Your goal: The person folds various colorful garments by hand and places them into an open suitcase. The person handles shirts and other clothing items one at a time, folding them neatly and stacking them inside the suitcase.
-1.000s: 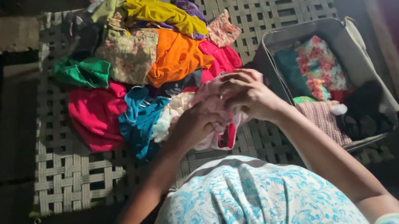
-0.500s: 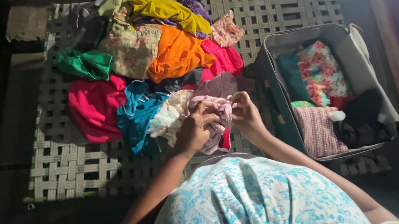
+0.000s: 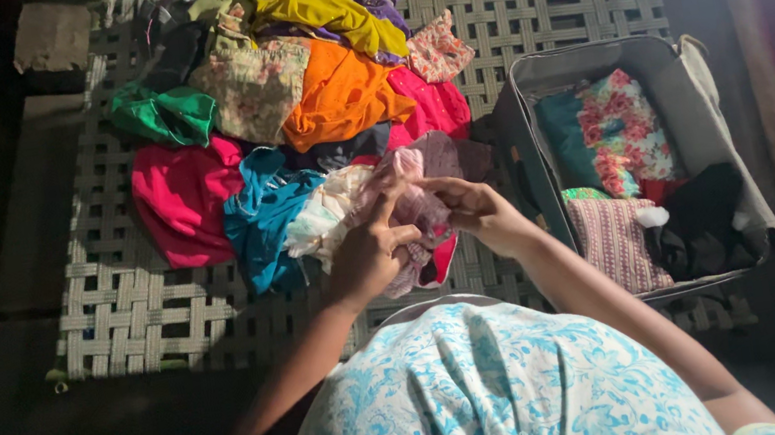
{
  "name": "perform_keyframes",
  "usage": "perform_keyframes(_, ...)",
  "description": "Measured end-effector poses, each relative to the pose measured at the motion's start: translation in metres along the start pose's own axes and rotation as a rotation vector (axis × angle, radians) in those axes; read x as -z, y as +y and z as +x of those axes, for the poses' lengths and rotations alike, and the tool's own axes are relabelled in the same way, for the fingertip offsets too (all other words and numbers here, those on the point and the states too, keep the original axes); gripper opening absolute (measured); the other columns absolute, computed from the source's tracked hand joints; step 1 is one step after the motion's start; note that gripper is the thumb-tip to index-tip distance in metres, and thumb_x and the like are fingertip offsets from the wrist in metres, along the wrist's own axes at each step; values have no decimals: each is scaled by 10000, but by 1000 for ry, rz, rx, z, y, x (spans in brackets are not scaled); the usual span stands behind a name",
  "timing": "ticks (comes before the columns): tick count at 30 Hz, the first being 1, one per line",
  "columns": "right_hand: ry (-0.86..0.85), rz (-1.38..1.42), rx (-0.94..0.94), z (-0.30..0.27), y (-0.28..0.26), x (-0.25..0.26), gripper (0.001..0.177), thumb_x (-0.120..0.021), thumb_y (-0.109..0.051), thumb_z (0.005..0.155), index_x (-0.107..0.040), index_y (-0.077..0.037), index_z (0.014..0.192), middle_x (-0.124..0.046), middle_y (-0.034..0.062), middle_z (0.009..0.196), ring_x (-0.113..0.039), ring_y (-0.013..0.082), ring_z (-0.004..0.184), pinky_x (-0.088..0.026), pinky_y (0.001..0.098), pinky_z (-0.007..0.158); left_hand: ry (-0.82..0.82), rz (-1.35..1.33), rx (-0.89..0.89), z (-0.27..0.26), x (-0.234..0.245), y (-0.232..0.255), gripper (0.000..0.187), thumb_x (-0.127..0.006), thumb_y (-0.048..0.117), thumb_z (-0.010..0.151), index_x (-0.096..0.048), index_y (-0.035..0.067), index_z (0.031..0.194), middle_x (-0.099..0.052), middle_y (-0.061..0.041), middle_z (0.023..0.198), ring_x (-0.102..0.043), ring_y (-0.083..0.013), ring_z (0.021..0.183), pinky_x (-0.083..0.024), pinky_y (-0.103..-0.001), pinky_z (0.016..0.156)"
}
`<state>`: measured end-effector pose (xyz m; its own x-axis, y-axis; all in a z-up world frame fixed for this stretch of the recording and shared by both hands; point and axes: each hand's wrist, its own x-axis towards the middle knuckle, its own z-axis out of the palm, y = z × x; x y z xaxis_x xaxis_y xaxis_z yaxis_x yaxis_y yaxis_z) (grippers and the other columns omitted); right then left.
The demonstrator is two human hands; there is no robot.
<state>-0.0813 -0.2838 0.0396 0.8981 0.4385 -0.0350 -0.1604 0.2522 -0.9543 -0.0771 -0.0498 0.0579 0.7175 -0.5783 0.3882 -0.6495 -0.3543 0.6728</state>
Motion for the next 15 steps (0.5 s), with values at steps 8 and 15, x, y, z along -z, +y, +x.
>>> perform_keyframes(8, 145, -580, 62, 4, -7, 20, 350, -605, 128, 873, -681, 1, 1190, -757, 80, 1085, -728, 147, 1026, -600, 307, 926, -129, -286, 176, 6, 0, -29, 430, -551, -67, 854, -702, 136, 1201, -694, -78, 1297, -707, -241, 1234, -544, -357, 1054)
perform_keyframes(15, 428, -553, 233, -15, 18, 14, 144, -696, 88, 901, -657, -10, 999, -758, 66, 1003, -715, 117, 915, -604, 270, 800, -20, -38, 110, 1, 4, -32, 241, -680, -59, 722, -763, 50, 920, -616, -157, 1076, -667, -341, 1049, -540, -419, 880)
